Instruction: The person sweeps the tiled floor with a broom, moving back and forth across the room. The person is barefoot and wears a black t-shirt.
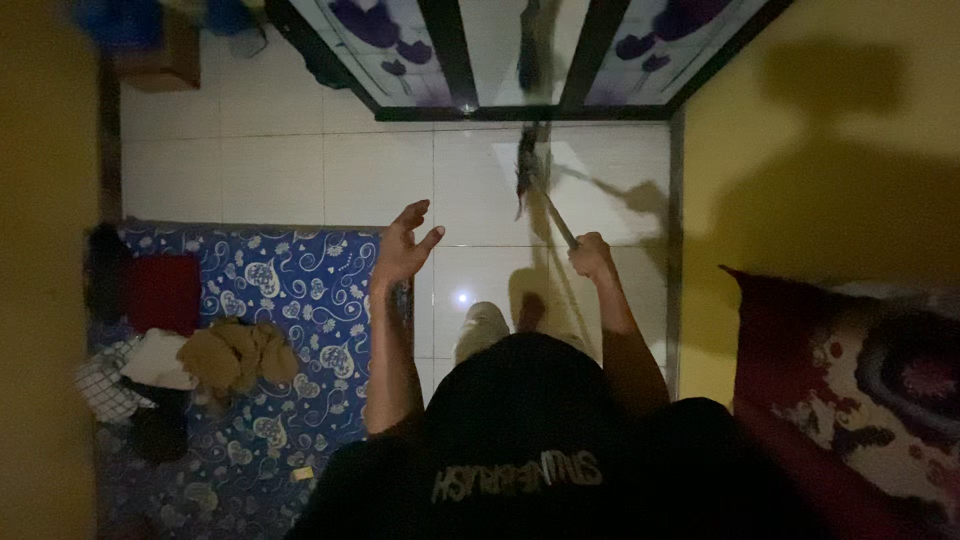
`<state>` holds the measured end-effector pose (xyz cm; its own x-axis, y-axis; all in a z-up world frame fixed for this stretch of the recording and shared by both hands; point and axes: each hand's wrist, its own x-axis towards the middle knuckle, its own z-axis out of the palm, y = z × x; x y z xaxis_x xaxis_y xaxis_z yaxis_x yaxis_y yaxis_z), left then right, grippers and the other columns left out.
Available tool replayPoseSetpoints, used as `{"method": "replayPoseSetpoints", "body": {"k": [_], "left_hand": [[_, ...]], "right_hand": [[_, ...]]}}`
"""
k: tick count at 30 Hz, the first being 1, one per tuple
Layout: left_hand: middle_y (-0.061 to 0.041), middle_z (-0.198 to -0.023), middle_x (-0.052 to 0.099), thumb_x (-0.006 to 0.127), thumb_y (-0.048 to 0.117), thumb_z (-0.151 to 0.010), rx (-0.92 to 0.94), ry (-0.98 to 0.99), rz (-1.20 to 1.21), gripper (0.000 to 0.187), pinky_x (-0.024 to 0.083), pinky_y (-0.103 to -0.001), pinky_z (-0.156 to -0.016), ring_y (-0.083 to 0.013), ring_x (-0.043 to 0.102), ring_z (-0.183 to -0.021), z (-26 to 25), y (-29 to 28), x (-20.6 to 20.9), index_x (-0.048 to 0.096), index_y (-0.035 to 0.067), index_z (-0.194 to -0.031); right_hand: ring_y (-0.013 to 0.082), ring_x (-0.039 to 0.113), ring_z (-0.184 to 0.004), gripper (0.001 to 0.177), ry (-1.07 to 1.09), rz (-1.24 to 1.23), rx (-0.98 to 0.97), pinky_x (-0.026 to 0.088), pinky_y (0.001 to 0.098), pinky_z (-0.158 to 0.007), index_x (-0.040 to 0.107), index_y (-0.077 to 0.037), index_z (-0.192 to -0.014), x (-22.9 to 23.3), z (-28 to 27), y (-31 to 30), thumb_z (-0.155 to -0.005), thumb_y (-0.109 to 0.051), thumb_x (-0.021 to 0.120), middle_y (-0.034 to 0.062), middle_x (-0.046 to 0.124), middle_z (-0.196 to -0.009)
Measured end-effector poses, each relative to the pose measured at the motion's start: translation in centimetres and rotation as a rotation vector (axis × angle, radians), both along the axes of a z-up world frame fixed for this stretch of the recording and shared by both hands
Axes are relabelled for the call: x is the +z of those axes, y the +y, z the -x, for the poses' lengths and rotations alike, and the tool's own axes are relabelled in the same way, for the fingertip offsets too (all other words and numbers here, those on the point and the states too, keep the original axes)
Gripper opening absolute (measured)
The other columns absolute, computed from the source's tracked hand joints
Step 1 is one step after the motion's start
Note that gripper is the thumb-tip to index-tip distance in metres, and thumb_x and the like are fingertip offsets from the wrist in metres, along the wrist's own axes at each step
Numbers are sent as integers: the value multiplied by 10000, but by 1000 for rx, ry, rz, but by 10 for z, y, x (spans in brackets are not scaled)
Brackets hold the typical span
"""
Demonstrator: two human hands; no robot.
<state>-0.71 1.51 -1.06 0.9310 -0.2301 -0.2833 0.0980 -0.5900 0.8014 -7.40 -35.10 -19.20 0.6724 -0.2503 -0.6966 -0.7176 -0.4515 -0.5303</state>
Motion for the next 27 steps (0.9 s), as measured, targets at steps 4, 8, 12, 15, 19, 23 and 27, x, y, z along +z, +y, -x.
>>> {"method": "replayPoseSetpoints", "body": {"k": [4, 8, 12, 15, 19, 23, 27], "left_hand": [[-248, -1448, 587, 738, 318, -915, 1, -73, 93, 676, 504, -473, -1072, -401, 580, -1335, -9, 9, -7, 512, -8, -1462], [-254, -1418, 609, 742, 324, -915, -31, -98, 27, 655, 525, -456, -1043, -390, 618, -1290, -13, 21, -10, 537, -12, -1439], [-281, -1407, 596, 767, 302, -946, -167, -201, -41, 627, 502, -477, -1035, -420, 604, -1272, -32, 22, -8, 544, -22, -1435], [-241, -1386, 636, 756, 290, -896, -126, -140, 1, 615, 539, -457, -1005, -395, 639, -1236, -40, 18, -10, 575, 16, -1416], [-227, -1371, 639, 765, 321, -879, -191, -137, -45, 625, 549, -450, -988, -380, 665, -1200, -51, 23, -23, 580, 36, -1404], [-248, -1400, 607, 770, 321, -917, -254, -189, -62, 615, 491, -476, -1063, -408, 600, -1278, -62, 24, -46, 571, 24, -1417], [-223, -1456, 590, 770, 339, -893, -217, -287, -15, 601, 446, -549, -1133, -388, 560, -1362, -59, 25, -44, 591, 59, -1394]], "right_hand": [[197, 620, -581, 261, 26, -15, -56, 485, 385, -482, 669, -15, -1162, -16, -20, 23, -907, -73, 672, 113, 692, -775], [268, 614, -654, 292, 63, 35, 156, 479, 404, -550, 728, 43, -1084, -28, -32, 34, -1027, -214, 601, 217, 724, -878], [280, 651, -705, 279, 58, 278, 484, 510, 430, -611, 745, 74, -999, -30, -27, 35, -954, -175, 626, 222, 703, -895], [303, 658, -690, 341, 130, 361, 503, 534, 458, -614, 692, 128, -1028, -21, -32, 17, -980, -200, 612, 233, 678, -878], [279, 642, -653, 319, 192, 348, 237, 522, 437, -580, 683, 90, -1088, -4, -17, -6, -959, -198, 634, 212, 677, -845], [256, 625, -616, 326, 199, 360, 150, 510, 416, -547, 674, 53, -1149, -7, 19, -22, -939, -196, 657, 191, 677, -812], [232, 608, -580, 359, 153, 307, 123, 498, 395, -513, 665, 15, -1210, -2, 42, -38, -918, -193, 679, 170, 676, -779]]}}
